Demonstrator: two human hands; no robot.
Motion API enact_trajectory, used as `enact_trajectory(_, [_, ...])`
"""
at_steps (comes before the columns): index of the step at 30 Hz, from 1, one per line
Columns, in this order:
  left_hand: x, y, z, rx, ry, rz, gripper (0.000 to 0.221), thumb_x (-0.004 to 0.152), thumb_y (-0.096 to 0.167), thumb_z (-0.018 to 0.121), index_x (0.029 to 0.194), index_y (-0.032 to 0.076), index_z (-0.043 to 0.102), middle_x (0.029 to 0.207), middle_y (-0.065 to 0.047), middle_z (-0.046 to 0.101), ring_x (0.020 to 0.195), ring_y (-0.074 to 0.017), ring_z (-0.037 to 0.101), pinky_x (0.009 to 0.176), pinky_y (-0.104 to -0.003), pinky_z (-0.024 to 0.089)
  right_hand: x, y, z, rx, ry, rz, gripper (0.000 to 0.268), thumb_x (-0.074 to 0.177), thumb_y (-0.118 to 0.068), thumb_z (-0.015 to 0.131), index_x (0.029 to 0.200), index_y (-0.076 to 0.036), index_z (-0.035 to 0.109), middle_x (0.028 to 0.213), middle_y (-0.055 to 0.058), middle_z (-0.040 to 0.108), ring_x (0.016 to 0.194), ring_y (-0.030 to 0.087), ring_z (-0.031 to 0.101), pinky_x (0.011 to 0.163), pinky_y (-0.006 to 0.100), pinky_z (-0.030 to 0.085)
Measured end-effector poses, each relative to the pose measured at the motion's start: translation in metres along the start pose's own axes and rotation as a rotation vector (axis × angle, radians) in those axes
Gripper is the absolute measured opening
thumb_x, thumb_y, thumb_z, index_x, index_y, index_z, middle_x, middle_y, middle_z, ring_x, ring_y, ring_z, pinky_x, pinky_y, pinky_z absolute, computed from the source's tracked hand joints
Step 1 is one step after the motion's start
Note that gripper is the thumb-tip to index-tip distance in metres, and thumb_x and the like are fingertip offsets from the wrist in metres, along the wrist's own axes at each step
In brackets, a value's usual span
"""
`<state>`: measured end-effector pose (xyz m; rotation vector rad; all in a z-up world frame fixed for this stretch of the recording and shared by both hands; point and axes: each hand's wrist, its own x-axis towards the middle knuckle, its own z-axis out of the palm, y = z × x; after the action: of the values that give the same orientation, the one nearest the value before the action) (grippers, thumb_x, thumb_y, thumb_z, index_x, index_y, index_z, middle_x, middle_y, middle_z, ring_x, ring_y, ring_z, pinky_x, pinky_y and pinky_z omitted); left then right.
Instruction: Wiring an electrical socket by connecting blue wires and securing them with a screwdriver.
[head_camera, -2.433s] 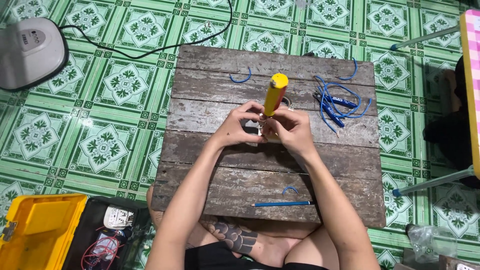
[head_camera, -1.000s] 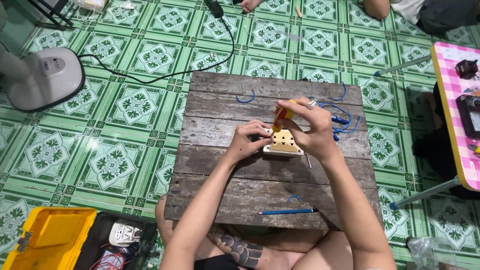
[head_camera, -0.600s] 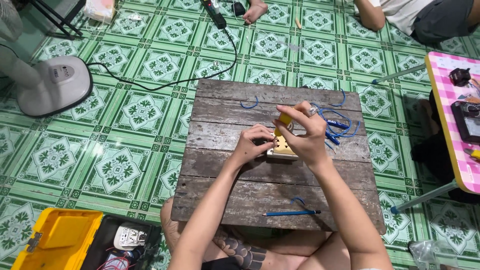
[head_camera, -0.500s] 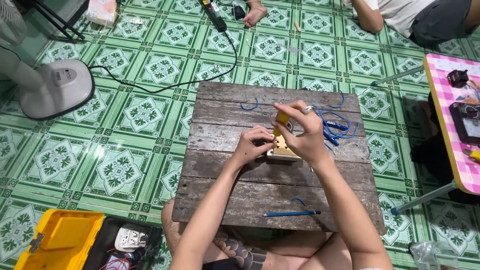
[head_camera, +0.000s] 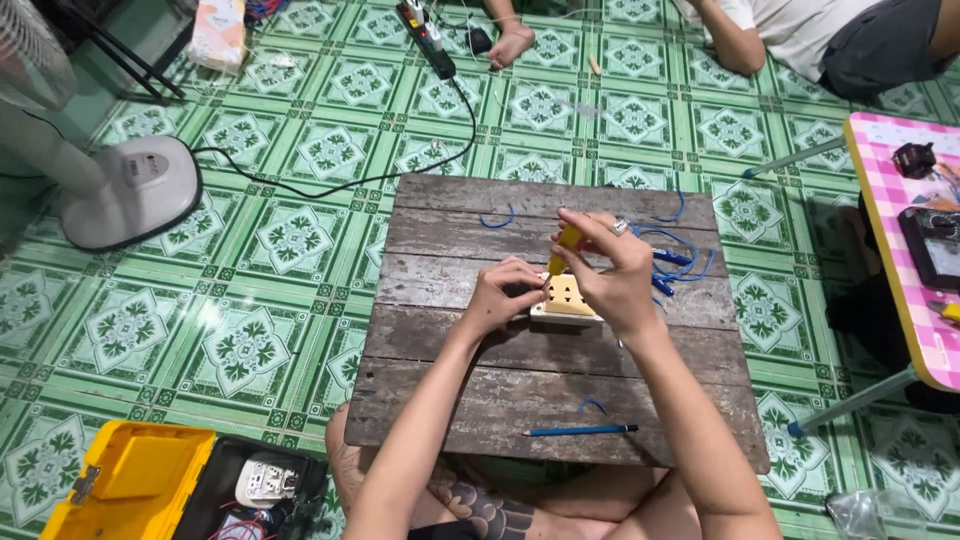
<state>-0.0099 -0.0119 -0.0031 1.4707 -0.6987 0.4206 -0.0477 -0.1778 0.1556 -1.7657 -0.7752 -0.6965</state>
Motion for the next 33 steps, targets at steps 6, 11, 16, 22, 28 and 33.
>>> enact_trajectory(6, [-0.001,0.003,-0.001,-0.042,-0.013,-0.049,0.018,0.074,0.004,0.090,0.090,0.008,0.083,0.084,-0.008,0.078,0.096,-0.0283,0.075,0.090,-0.039,0.056,-0.037,0.001,-0.014,-0.004,0.110,-0.060,0.070,0.091,0.010,0.073,0.154,-0.011,0.049,0.123,0.015,0.070,0.105,0.030,0.074,0.084,0.042,0.065])
enact_trajectory(11, [0.002,0.009,0.001,0.013,-0.013,-0.051,0.018,0.075,0.003,0.089,0.091,0.007,0.082,0.084,-0.010,0.077,0.095,-0.0295,0.074,0.090,-0.041,0.056,-0.110,0.002,-0.088,-0.098,0.261,-0.138,0.048,0.092,0.009,0.070,0.133,-0.002,0.048,0.122,0.023,0.067,0.113,0.042,0.071,0.089,0.049,0.062])
enact_trajectory(16, [0.004,0.034,0.015,0.299,0.069,-0.009,0.005,0.080,0.002,0.075,0.083,0.006,0.076,0.093,-0.001,0.072,0.096,-0.0170,0.064,0.087,-0.032,0.053,-0.218,0.028,-0.120,-0.107,0.201,0.005,0.047,0.089,0.011,0.069,0.120,-0.018,0.049,0.136,0.007,0.065,0.130,0.030,0.067,0.117,0.043,0.060])
enact_trajectory(22, [0.009,0.155,0.086,0.307,0.079,0.186,0.048,0.077,-0.014,0.070,0.118,0.012,0.065,0.080,-0.001,0.078,0.064,-0.0108,0.072,0.052,-0.020,0.056,-0.238,0.014,-0.122,-0.114,0.103,0.146,0.033,0.080,0.014,0.070,0.098,-0.005,0.050,0.130,0.016,0.069,0.133,0.045,0.063,0.111,0.049,0.060])
enact_trajectory(28, [0.008,0.276,0.179,-0.607,-0.559,0.051,0.082,0.094,0.067,-0.004,0.135,0.035,0.060,0.152,0.011,0.054,0.151,-0.0088,0.049,0.149,-0.045,0.042,-0.313,0.151,-0.106,-0.445,0.187,0.258,0.026,0.081,0.000,0.075,0.102,-0.015,0.073,0.136,0.011,0.068,0.115,0.028,0.071,0.097,0.035,0.056])
enact_trajectory(33, [-0.016,0.289,0.189,-0.910,-0.729,0.027,0.092,0.072,0.073,-0.007,0.131,0.034,0.052,0.160,0.001,0.042,0.162,-0.0205,0.036,0.152,-0.059,0.030,-0.241,0.019,-0.121,-0.774,-0.009,0.318,0.030,0.085,0.001,0.073,0.113,-0.010,0.071,0.137,-0.002,0.070,0.069,0.020,0.066,0.070,0.032,0.052])
